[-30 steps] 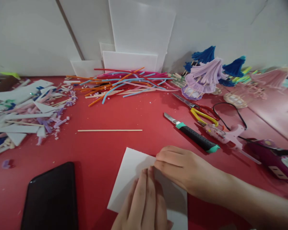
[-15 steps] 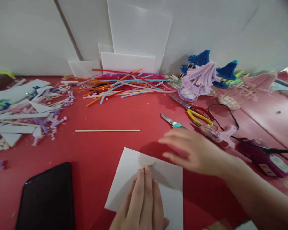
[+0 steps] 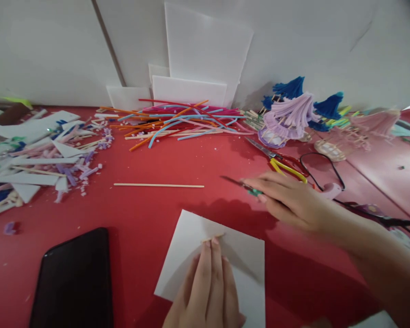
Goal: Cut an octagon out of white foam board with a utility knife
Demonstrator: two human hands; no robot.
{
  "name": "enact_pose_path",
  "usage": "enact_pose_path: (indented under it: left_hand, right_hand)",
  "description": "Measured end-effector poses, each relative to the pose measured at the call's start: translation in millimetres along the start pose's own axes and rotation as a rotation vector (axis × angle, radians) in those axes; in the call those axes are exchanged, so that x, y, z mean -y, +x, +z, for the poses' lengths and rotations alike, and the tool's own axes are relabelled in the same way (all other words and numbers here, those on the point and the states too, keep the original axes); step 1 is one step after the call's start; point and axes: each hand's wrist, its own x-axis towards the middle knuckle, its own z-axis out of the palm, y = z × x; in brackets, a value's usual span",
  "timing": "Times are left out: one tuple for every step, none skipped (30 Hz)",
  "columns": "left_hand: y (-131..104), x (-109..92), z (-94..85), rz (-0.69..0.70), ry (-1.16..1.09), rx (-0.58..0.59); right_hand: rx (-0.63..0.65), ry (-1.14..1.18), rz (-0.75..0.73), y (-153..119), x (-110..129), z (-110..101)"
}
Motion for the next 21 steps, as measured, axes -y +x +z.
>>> enact_pose_path:
  left_hand:
    - [0,0,0.4,0.003,-0.001,0.008]
    - [-1,0,0.8,0.005,-0.003,0.012]
    - [-1,0,1.4,0.003,-0.004,0.012]
    - [-2,0,2.0,-0.002,-0.004,0.012]
    - [-3,1,2.7,-0.004,0.0,0.012]
    - [-4,1,3.4,-0.005,0.005,0.011]
    - [-5,1,4.1,-0.003,0.012,0.005]
    - [-6,0,4.7,0.001,0.019,-0.001]
    - [-6,0,5.1,0.006,0.025,-0.004]
    - [-7,0,5.4,0.01,0.03,-0.005]
    - [-7,0,5.5,0.009,0.031,-0.004]
    - [-7,-1,5.6,0.006,0.031,-0.003]
    - [-7,-1,5.6,0.0,0.027,-0.003]
    - [-7,-1,5.6,-0.006,0.023,-0.003]
    - [-6,-1,5.6,-0.01,0.018,-0.007]
    - [-6,-1,5.5,-0.013,0.016,-0.006]
    - [-6,-1,5.4,-0.009,0.016,-0.006]
    - [-5,-1,5.2,-0.005,0.017,-0.006]
    - [-5,-1,5.0,-0.003,0.016,-0.004]
    - [-4,-1,4.8,-0.002,0.013,-0.003]
    - [-4,-1,4.5,-0.003,0.008,-0.002]
  right_hand:
    - [0.053,0.069,-0.049,2,7,-3]
    - [0.133,0.116,-0.093,5,14,-5]
    - [0.198,0.145,-0.131,9,19,-6]
    - [0.259,0.156,-0.161,13,22,-6]
    - [0.308,0.146,-0.187,17,25,-5]
    - [0.341,0.118,-0.214,20,26,-5]
    - [0.365,0.073,-0.242,23,27,-4]
    - [0.377,0.014,-0.268,24,27,-3]
    - [0.381,-0.053,-0.288,25,28,-3]
    - [0.378,-0.118,-0.303,25,28,-3]
    - [0.375,-0.174,-0.311,26,29,-3]
    - [0.375,-0.216,-0.312,25,30,-3]
    - [0.376,-0.246,-0.316,25,31,-3]
    - [0.381,-0.265,-0.32,26,32,-3]
    - [0.387,-0.278,-0.322,26,34,-4]
    - [0.392,-0.285,-0.321,26,35,-3]
    - [0.394,-0.291,-0.318,27,35,-3]
    - [0.393,-0.296,-0.316,27,36,-3]
    - [0.389,-0.299,-0.314,28,36,-3]
    - [0.384,-0.302,-0.316,28,36,-2]
    - [0.379,-0.304,-0.32,28,36,-2]
